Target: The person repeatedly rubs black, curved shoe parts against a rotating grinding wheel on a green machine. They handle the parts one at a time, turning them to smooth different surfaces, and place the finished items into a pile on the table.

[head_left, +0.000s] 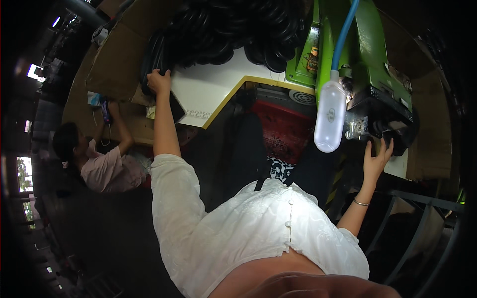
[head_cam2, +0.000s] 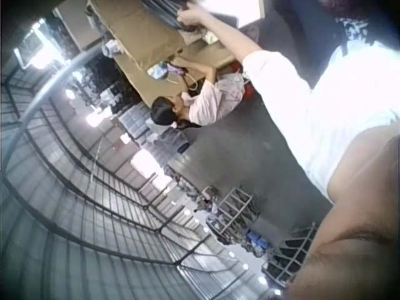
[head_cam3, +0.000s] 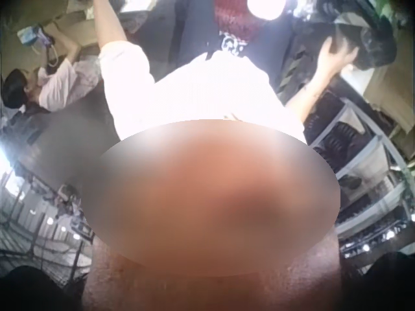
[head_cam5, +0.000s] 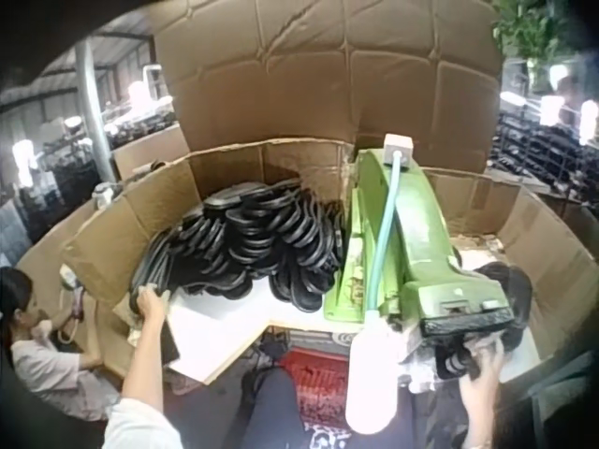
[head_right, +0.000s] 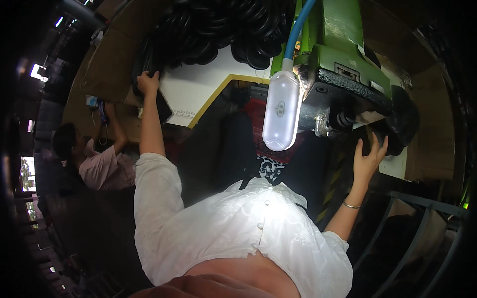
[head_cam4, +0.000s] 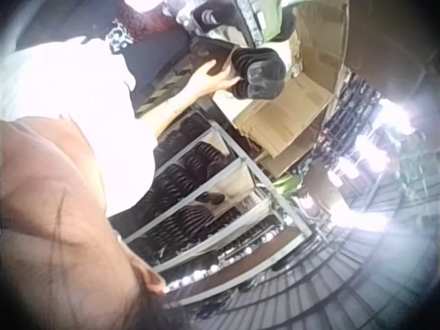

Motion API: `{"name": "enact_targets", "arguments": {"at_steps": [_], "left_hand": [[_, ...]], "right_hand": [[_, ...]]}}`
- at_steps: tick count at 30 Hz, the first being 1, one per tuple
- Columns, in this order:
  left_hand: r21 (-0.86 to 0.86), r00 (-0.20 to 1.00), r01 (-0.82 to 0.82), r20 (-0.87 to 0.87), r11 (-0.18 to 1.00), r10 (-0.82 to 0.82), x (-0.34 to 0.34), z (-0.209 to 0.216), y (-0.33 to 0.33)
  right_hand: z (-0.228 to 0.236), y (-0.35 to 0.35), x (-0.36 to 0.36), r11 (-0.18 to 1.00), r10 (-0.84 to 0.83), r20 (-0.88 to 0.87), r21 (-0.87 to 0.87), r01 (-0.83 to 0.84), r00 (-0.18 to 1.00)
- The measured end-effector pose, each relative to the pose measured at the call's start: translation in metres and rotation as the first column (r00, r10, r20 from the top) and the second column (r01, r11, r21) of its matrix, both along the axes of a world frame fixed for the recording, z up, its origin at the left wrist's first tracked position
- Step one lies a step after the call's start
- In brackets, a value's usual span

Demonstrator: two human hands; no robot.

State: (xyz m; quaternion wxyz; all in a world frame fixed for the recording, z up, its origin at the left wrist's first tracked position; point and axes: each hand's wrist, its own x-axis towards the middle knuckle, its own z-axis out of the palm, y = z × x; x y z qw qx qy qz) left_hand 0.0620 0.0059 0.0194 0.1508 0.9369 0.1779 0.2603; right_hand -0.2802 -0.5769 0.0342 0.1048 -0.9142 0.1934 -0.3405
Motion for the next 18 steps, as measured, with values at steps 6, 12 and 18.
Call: {"name": "enact_targets", "arguments": {"at_steps": [6, 12, 18], "left_hand": [[-0.293, 0.741, 0.468, 0.644, 0.834, -0.189, -0.044, 0.067, -0.049], [0.115, 0.447, 0.701, 0.699, 0.704, -0.559, -0.222, 0.116, -0.119], [-0.603, 0.076, 0.602, 0.696, -0.524, -0.714, -0.269, 0.032, -0.204]], "right_hand": [[-0.01, 0.014, 0.003, 0.994, 0.08, -0.097, 0.078, -0.073, 0.992], [-0.068, 0.084, 0.013, 0.341, 0.452, 0.067, 0.909, -0.241, 0.89], [-0.088, 0.11, 0.007, -0.815, 0.294, 0.216, 0.565, 0.126, 0.931]]}}
